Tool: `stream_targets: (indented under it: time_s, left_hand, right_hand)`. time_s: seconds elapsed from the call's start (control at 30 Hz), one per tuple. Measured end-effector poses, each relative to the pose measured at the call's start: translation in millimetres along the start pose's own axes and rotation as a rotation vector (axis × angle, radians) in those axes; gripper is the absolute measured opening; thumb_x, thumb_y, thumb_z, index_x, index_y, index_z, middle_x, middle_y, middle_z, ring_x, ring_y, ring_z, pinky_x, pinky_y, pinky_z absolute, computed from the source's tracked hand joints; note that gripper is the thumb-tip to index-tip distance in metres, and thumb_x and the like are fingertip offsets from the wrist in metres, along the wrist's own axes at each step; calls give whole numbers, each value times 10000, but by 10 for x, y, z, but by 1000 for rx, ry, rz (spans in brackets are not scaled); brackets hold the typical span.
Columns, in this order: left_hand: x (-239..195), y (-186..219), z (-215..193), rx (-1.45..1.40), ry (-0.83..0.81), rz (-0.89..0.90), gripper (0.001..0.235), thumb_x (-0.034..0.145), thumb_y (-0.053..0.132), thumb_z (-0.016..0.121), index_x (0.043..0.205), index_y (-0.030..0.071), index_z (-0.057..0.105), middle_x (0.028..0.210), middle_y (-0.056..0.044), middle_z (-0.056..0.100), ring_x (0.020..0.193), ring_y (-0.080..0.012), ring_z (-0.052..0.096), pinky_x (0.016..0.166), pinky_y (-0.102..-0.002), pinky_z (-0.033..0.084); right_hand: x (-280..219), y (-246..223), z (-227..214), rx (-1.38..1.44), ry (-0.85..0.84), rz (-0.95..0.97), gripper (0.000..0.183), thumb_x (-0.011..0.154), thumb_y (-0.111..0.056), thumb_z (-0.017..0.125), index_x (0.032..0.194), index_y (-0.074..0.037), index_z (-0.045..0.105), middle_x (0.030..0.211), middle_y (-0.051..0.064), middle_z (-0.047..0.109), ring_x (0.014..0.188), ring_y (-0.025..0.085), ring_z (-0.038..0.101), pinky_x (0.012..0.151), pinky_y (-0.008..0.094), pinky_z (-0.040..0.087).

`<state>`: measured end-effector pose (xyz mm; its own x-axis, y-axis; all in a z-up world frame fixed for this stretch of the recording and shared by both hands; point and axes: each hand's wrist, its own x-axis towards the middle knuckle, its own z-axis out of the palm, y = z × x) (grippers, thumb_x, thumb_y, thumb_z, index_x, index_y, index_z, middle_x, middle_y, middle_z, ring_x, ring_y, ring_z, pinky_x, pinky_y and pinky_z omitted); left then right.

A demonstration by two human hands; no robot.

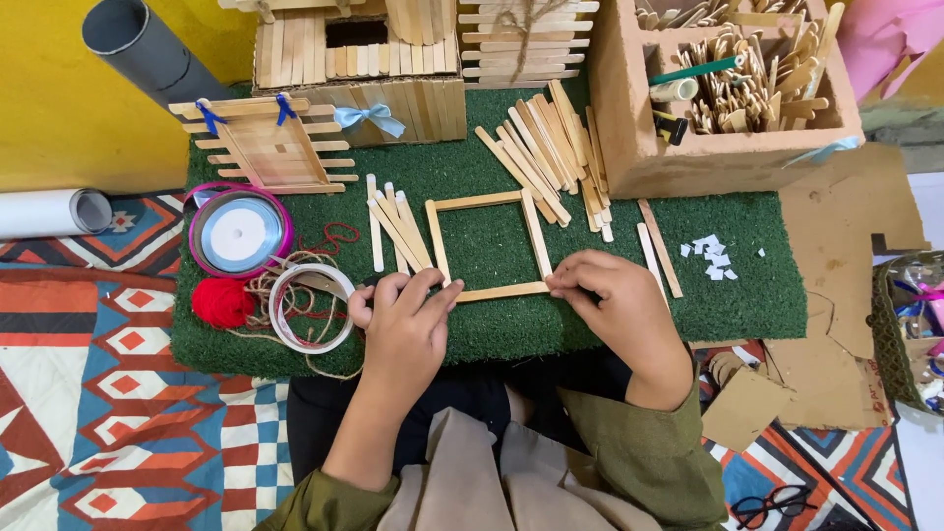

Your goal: Assembling a square frame from popsicle sticks by carefully aligning and joining them.

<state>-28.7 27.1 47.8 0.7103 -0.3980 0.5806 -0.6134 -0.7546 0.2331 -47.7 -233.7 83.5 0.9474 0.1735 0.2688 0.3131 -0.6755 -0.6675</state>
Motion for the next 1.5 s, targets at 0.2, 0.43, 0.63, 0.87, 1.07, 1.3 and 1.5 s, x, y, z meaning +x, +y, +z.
stream_targets:
  time_s: [0.2,0.43,0.63,0.87,1.07,1.3,1.5]
  left_hand:
    - [-21,49,-18,53,-9,18,226,1014,56,572,1150,153,724,1124,-18,627,985,-216,516,941,-515,250]
    - [-39,27,-30,109,-47,37,225,1053,105,548,1227,172,674,1186,-9,604,1024,-208,514,962,-530,243]
    - [184,101,-387,-221,-77,-26,210,1040,-14,510,1165,25,673,1077,-109,626,955,-301,551,942,-534,325]
    - [67,80,-254,-217,-55,-73,125,1023,159,614,1064,89,709,1044,-26,653,984,-215,558,996,-452,358]
    - [-141,-13,145,-14,35,-36,98,1030,167,617,1041,114,699,1094,-2,658,1063,-191,578,1086,-563,220]
    - [10,262,-131,-147,118,-35,186,1017,109,599,1159,33,692,1125,-90,670,1085,-264,672,1125,-473,373]
    - [16,329,-213,-167,48,38,226,1015,123,563,1171,44,707,1102,-91,643,1098,-254,659,1127,-462,379]
  right_hand:
    - [1,72,-49,66,-27,-36,291,856,-44,783,1140,-104,773,995,67,793,918,277,759,864,419,580]
    - [-27,144,100,20,23,-35,130,892,-87,765,997,-159,794,923,7,781,866,243,754,837,377,573]
    - [12,33,64,2,0,11,44,880,-29,774,912,-59,779,879,63,779,821,272,759,775,375,601]
    - [12,42,85,21,-7,20,27,877,-21,781,882,-47,775,881,65,777,822,268,758,767,372,604]
    - [1,-39,75,-70,11,-32,26,895,-35,771,893,-60,768,887,49,752,828,267,742,782,384,596]
    - [-131,179,-45,170,-21,-81,118,952,-155,681,1019,-106,766,977,69,740,952,296,725,884,419,558]
    - [-198,170,-142,135,-87,38,90,910,-68,719,971,-71,785,919,100,782,891,305,750,861,436,566]
